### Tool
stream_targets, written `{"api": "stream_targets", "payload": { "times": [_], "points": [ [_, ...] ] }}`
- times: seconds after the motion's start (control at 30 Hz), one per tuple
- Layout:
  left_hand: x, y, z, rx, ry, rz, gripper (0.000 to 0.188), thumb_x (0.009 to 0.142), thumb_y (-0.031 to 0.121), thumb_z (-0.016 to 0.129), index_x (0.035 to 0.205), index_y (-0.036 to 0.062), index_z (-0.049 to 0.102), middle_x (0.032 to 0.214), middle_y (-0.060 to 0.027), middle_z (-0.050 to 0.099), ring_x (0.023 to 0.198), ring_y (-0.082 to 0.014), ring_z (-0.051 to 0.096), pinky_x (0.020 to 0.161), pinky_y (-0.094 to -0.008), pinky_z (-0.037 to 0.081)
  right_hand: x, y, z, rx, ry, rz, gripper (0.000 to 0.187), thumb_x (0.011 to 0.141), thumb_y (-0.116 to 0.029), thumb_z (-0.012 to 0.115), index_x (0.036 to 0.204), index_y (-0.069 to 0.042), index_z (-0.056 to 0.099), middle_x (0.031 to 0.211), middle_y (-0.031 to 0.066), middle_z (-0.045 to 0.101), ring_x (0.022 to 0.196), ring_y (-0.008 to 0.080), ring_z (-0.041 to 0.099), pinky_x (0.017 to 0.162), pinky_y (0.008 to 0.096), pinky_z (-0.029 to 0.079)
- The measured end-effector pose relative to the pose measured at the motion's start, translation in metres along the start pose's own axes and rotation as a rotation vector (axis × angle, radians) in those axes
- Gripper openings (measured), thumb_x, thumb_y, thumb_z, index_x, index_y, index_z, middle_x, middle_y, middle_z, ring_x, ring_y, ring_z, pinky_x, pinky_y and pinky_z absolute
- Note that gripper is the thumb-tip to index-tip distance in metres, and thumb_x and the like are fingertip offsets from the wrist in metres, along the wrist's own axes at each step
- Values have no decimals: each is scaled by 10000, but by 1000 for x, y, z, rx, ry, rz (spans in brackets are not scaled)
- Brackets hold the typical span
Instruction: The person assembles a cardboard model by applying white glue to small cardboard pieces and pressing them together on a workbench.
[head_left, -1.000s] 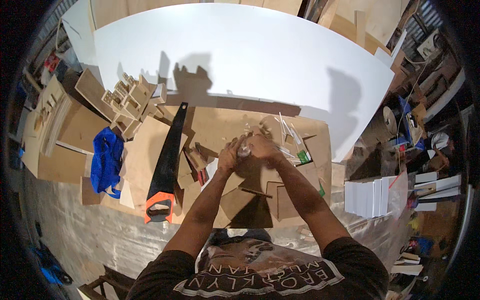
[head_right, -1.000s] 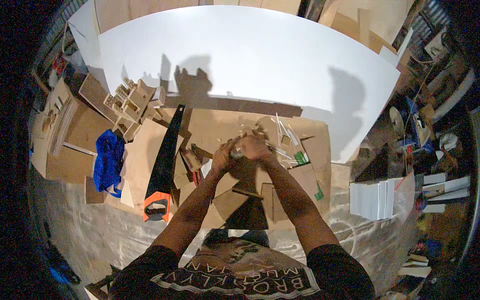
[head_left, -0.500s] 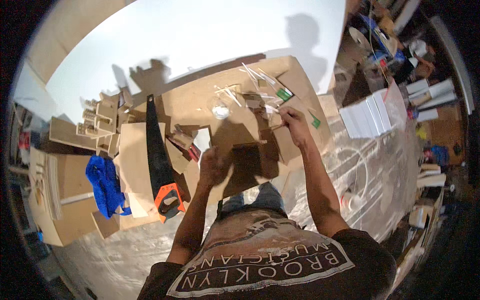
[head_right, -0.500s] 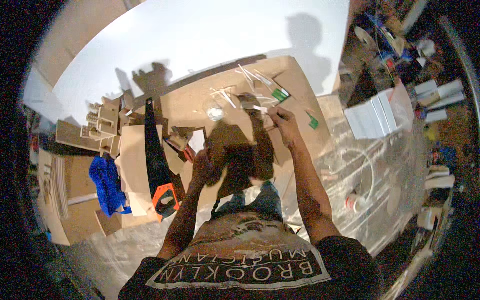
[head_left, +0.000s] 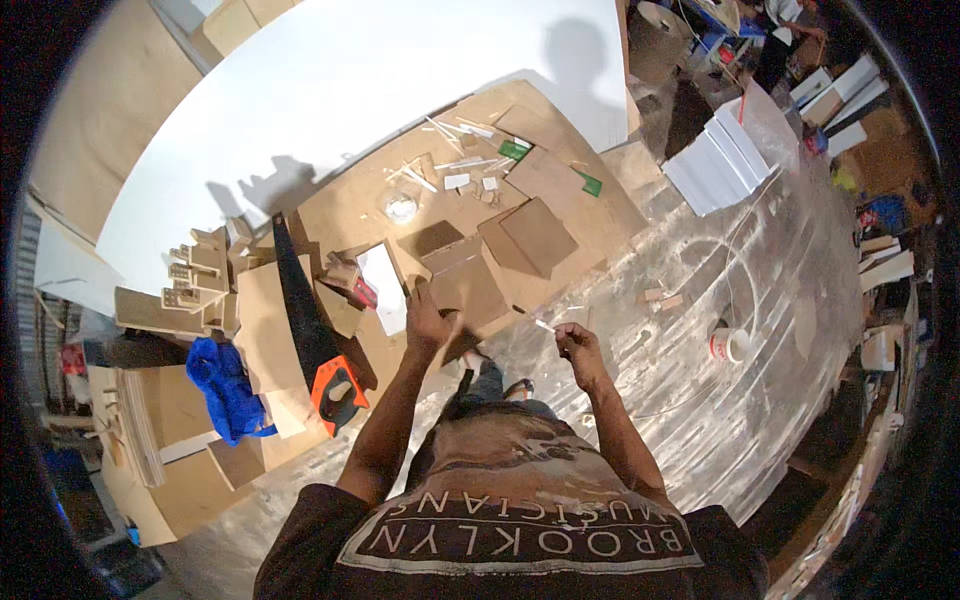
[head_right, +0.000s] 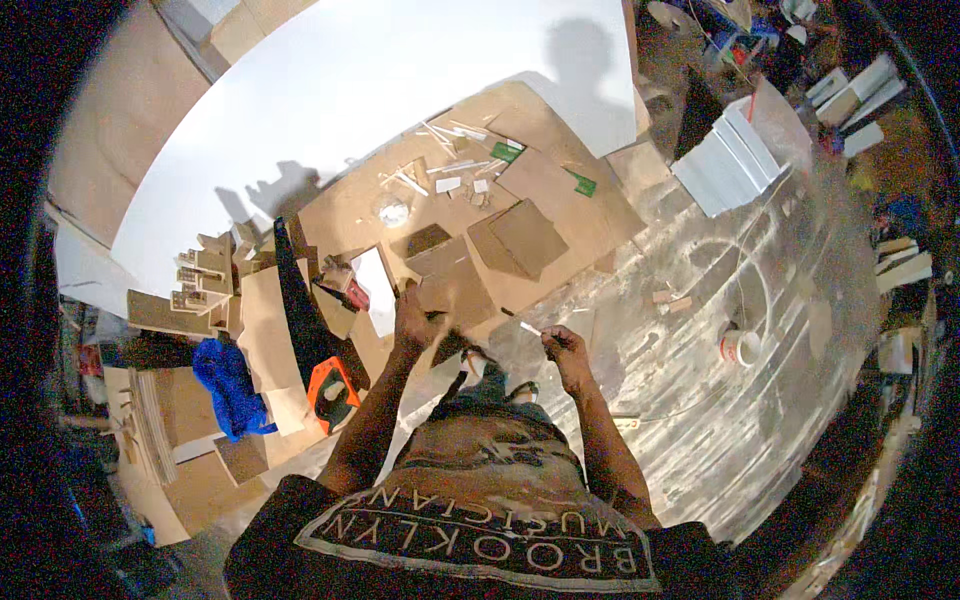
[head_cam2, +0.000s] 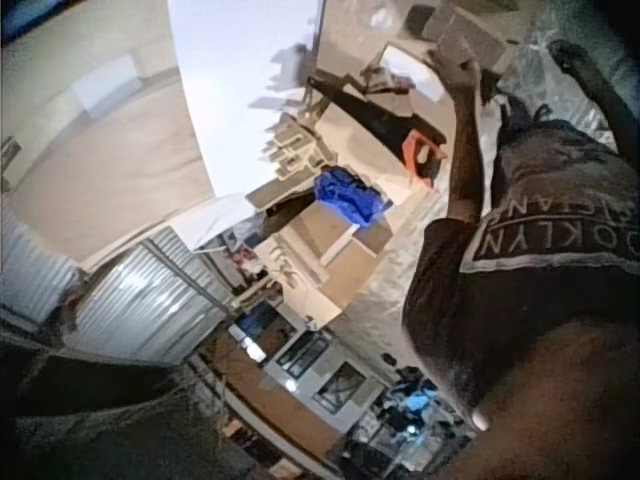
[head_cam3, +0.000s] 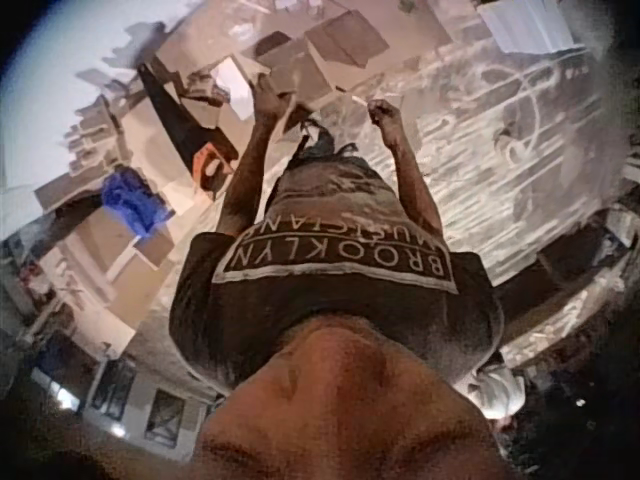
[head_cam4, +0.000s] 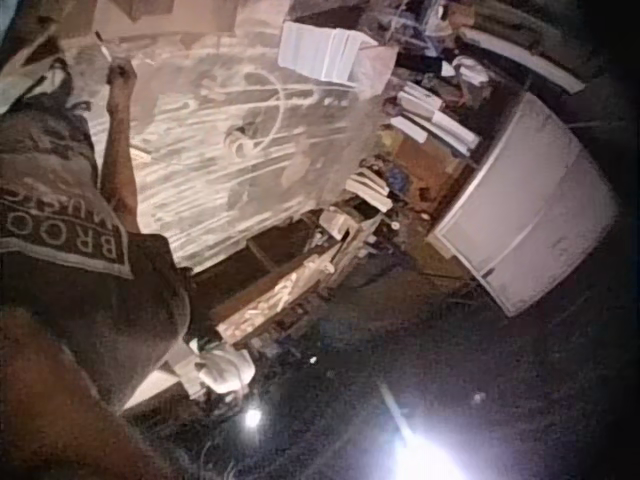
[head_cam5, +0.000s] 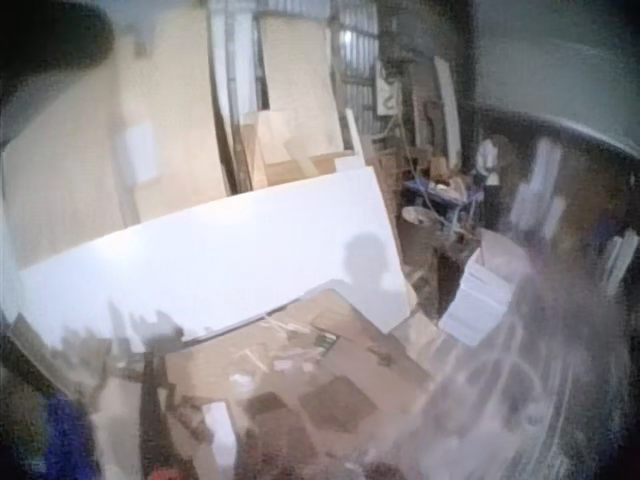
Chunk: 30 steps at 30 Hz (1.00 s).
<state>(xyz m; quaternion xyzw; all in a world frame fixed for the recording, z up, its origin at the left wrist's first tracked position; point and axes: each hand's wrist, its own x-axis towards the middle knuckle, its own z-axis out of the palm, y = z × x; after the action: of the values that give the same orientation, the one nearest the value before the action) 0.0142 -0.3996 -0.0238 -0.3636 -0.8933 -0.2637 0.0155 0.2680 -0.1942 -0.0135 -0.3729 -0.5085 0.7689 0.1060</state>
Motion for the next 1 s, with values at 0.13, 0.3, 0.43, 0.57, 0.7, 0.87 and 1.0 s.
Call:
{"api": "stream_targets", "payload": {
  "times": [0.13, 0.3, 0.43, 0.57, 0.7, 0.87, 1.0],
  "points": [
    [6, 7, -5, -112, -103, -135, 739, 683, 141, 852, 1240, -112, 437, 1063, -305, 616, 1021, -483, 605, 891, -492, 494, -16, 17, -13, -18, 18, -28, 100, 927, -173, 675, 923, -75, 655, 723, -42, 526, 647, 78, 454, 595, 235, 378],
    [2, 2, 3, -119, -96, -167, 703, 692, 166, 848, 1210, -105, 458, 1027, -279, 646, 1034, -429, 636, 845, -462, 517, -18, 43, -5, 65, 34, 59, 95, 914, -176, 673, 964, -95, 669, 788, -29, 592, 713, 95, 529, 650, 256, 442],
    [19, 20, -5, -296, -132, -236, 629, 658, 213, 844, 1138, -60, 544, 877, -200, 685, 843, -349, 686, 744, -418, 542, -26, 49, 1, 140, 69, 129, 43, 931, -152, 661, 951, -114, 663, 828, -40, 616, 762, 91, 558, 716, 271, 453],
    [23, -36, 3, -284, -208, -282, 598, 632, 229, 845, 1095, -39, 578, 848, -174, 690, 772, -314, 685, 701, -400, 540, -18, 43, 48, 246, 112, 68, 105, 959, -198, 639, 1008, -107, 655, 953, -19, 625, 862, 129, 591, 759, 298, 476],
    [20, -54, 16, -153, -285, -170, 598, 632, 194, 841, 1113, -42, 576, 838, -160, 690, 766, -299, 676, 689, -392, 531, 22, 36, 67, 114, 187, -136, 160, 998, -269, 592, 1042, -116, 611, 956, -17, 602, 882, 137, 582, 749, 313, 487],
    [16, -52, 59, -407, -192, -188, 580, 666, 67, 826, 1167, -19, 547, 794, -118, 637, 780, -255, 660, 688, -372, 541, 72, 53, 49, -296, 290, -364, 217, 1024, -334, 539, 1043, -118, 526, 851, -7, 564, 787, 109, 546, 634, 280, 482],
    [2, -102, 73, -722, -142, -300, 585, 695, 15, 823, 1194, -8, 519, 812, -76, 595, 793, -217, 646, 667, -353, 558, 64, 44, 88, -291, 261, -401, 212, 1028, -325, 529, 1050, -114, 535, 836, 3, 569, 741, 103, 543, 595, 263, 471]
  ]
}}
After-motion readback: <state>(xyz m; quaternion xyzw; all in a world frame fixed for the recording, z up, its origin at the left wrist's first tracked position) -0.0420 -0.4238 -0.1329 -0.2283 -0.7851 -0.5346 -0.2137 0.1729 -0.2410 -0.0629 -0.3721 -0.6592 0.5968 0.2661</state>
